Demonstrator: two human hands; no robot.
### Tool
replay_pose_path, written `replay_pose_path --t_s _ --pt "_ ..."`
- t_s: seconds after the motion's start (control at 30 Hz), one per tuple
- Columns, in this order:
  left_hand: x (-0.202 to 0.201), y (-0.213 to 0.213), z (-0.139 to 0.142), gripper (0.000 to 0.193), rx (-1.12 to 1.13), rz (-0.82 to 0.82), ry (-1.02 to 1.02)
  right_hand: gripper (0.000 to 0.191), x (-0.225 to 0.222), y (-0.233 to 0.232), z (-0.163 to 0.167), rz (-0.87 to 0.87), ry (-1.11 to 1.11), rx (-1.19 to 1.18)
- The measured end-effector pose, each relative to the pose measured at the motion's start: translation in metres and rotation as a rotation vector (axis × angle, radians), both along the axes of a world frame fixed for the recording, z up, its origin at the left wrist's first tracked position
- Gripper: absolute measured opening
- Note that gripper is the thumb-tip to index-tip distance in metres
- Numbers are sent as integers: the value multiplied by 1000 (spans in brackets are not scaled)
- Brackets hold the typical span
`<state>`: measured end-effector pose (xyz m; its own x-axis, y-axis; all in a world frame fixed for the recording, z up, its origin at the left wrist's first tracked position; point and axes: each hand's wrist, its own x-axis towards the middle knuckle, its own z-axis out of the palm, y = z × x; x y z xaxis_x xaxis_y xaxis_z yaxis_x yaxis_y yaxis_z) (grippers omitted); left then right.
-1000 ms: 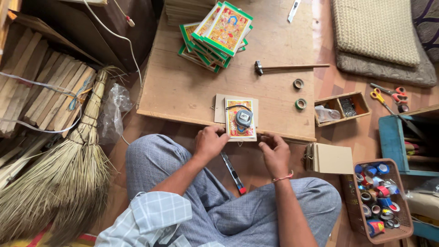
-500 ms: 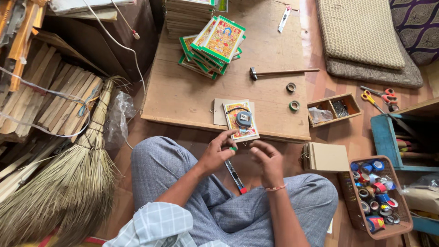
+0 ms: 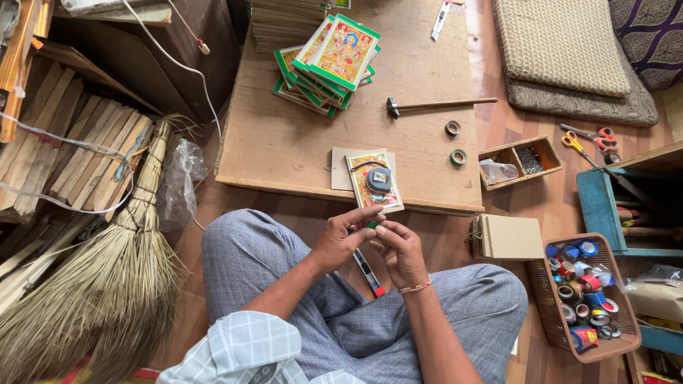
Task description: The person sits on the floor at a low table and assembles small framed religious prints. They place a print on a cardboard backing, fold the backing over, apply green tape along the edges by hand, and stack the finished framed pieces with the others on the table.
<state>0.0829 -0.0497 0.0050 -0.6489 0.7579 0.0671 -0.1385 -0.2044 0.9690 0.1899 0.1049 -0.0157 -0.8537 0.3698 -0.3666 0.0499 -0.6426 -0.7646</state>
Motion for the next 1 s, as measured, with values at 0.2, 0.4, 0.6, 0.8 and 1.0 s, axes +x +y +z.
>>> replay_pose_path --t_s 0.2,0.4,0.6,0.8,1.0 --pt "1 1 0 48 -66 48 47 19 0 0 -10 -29 -8 89" --pt "3 8 -11 32 -279 201 17 19 -1 -4 -23 -126 -37 261" --pt "-9 11 -21 30 -336 203 211 11 -8 1 -26 -289 15 609" --pt "-30 16 -34 35 -586 306 272 11 -25 41 -34 -469 -186 1081" --pt "-35 21 -42 39 -674 334 172 9 -35 43 -50 -479 -224 771"
